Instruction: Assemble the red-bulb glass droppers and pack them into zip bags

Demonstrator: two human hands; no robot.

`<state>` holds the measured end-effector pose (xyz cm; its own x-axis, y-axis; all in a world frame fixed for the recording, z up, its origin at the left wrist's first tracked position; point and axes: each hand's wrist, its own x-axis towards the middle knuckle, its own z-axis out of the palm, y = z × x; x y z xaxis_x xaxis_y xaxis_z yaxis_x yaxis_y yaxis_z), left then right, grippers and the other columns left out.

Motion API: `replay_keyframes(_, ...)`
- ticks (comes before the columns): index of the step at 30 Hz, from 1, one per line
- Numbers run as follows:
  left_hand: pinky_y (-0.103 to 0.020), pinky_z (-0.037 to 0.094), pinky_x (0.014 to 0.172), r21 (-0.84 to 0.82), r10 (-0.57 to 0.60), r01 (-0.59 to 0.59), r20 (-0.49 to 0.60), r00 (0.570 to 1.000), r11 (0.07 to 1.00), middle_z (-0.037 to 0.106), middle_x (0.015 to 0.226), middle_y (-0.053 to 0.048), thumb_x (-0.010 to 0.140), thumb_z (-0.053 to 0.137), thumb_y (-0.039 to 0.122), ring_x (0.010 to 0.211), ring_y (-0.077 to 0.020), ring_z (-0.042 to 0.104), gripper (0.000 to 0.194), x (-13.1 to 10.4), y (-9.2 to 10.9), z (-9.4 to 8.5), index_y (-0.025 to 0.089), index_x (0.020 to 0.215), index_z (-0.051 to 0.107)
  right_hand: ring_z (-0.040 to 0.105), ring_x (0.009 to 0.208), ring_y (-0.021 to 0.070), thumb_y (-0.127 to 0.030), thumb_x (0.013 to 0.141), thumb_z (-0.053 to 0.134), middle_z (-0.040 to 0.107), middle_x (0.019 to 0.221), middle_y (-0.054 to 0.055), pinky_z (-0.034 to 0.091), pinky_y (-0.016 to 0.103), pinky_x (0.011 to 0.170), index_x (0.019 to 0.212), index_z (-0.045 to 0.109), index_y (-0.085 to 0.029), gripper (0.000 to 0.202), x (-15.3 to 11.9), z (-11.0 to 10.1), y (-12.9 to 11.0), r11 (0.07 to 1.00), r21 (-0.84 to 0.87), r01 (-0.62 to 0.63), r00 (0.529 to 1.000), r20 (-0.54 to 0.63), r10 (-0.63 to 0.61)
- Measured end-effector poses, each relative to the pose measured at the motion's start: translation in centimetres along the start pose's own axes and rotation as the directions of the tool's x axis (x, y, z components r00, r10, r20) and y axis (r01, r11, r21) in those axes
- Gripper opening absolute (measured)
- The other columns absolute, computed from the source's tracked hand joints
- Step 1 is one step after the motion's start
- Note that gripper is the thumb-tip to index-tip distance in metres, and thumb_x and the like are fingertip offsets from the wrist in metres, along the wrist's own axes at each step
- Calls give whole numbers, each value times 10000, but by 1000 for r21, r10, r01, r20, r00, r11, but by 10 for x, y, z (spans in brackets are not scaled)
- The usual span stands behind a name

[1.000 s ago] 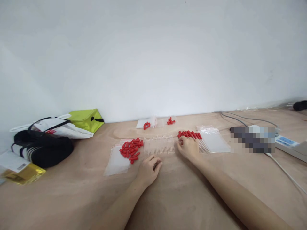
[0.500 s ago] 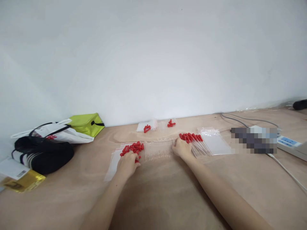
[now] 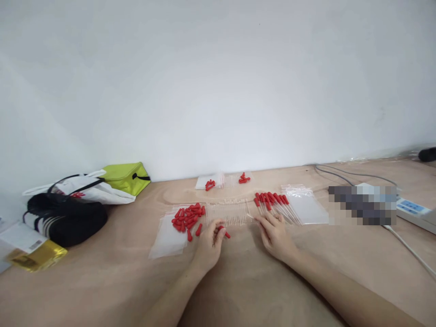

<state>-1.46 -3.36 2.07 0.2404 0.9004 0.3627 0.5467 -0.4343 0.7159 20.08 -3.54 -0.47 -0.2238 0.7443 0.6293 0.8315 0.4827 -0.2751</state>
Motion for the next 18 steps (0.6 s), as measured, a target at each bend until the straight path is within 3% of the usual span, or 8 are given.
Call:
replay_keyframes(4,-274,492,663,-70,52,-44,110,993,997,596,834,-33,778,477,134,766,-149,583,119,-9,3,12,178,775,587,532,742,150,-143,852,347,586,824,53,320,308,717,967,576,-184,259,-18,-5,2,993,111,43,998,47,-48)
replay_keyframes(9,-210,454,529,-48,-31,34,65,997,998,532,655,21,707,560,146,605,-116,532,75,-9,2,11,165,661,504,529,738,145,-181,867,347,587,814,50,323,306,711,947,588,-196,255,-12,-5,-8,983,182,36,991,117,-58)
replay_keyframes(13,-229,460,562,-66,-31,36,71,997,997,579,693,13,726,552,143,617,-123,554,76,-10,3,12,166,797,535,523,718,133,-172,860,375,588,786,29,308,308,728,931,588,-203,227,-11,-7,-13,978,194,71,984,150,-101)
replay_keyframes(18,-276,470,675,4,84,-85,111,990,996,648,828,-28,788,510,181,749,-158,590,136,-10,8,9,187,881,609,520,718,127,-167,858,389,597,805,25,292,308,731,938,588,-203,217,-11,-9,-14,975,200,101,978,162,-134)
